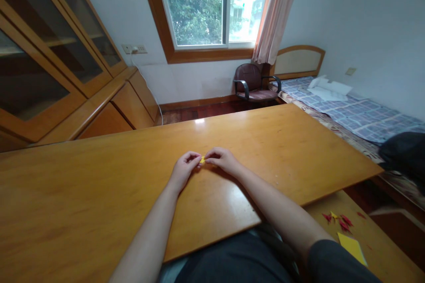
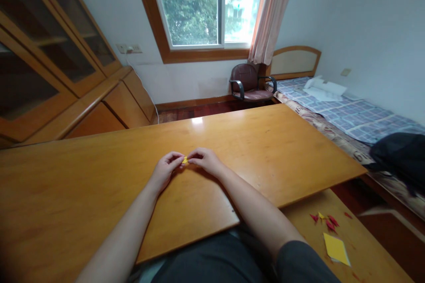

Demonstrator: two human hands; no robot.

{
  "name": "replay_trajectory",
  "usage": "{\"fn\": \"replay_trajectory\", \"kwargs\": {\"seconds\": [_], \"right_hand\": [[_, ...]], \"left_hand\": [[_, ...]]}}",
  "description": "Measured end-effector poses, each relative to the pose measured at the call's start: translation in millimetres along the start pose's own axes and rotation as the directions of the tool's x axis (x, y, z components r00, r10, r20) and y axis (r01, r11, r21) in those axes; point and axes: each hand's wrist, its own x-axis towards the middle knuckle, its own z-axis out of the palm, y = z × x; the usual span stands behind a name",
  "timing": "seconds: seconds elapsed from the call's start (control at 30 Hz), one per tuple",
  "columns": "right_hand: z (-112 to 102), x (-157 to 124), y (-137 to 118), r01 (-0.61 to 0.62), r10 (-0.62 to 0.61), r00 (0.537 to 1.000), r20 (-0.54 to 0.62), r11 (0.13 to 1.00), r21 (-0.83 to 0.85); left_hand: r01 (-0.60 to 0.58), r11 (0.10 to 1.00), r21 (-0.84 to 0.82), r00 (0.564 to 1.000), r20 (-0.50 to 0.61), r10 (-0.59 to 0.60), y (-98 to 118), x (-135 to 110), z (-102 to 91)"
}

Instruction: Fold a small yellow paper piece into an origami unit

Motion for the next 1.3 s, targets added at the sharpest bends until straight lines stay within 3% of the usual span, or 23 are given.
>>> {"fn": "replay_trajectory", "kwargs": {"seconds": [0.23, 0.4, 0.5, 0.73, 0.9, 1.3], "right_hand": [[-1.2, -0.1, -6.7, 0.026, -0.027, 0.999, -0.034, 0.999, -0.022], [-2.5, -0.4, -8.4, 0.048, -0.049, 0.998, -0.047, 0.998, -0.027], [-2.4, -0.6, -6.2, 0.047, -0.048, 0.998, -0.045, 0.999, -0.012], [0.4, -1.8, -6.6, -0.013, 0.017, 0.999, -0.04, 0.996, 0.087], [0.0, -1.4, -7.0, -0.003, 0.006, 0.999, -0.044, 0.998, 0.063], [1.4, -0.8, -8.6, -0.013, 0.017, 0.999, -0.045, 0.995, 0.095]], "left_hand": [[-0.04, 0.999, -0.007, 0.999, 0.019, 0.04, 0.9, -2.6, 1.8], [-0.234, 0.968, 0.091, 0.972, 0.04, 0.231, -1.3, -4.5, 5.2], [-0.287, 0.951, 0.117, 0.958, 0.056, 0.282, -2.8, -4.3, 5.3], [-0.344, 0.915, 0.211, 0.939, 0.057, 0.34, 2.0, -5.0, 4.0], [-0.379, 0.885, 0.27, 0.924, 0.061, 0.377, 1.1, -3.4, 2.1], [-0.381, 0.893, 0.239, 0.923, 0.055, 0.38, -1.0, -1.7, 1.0]]}}
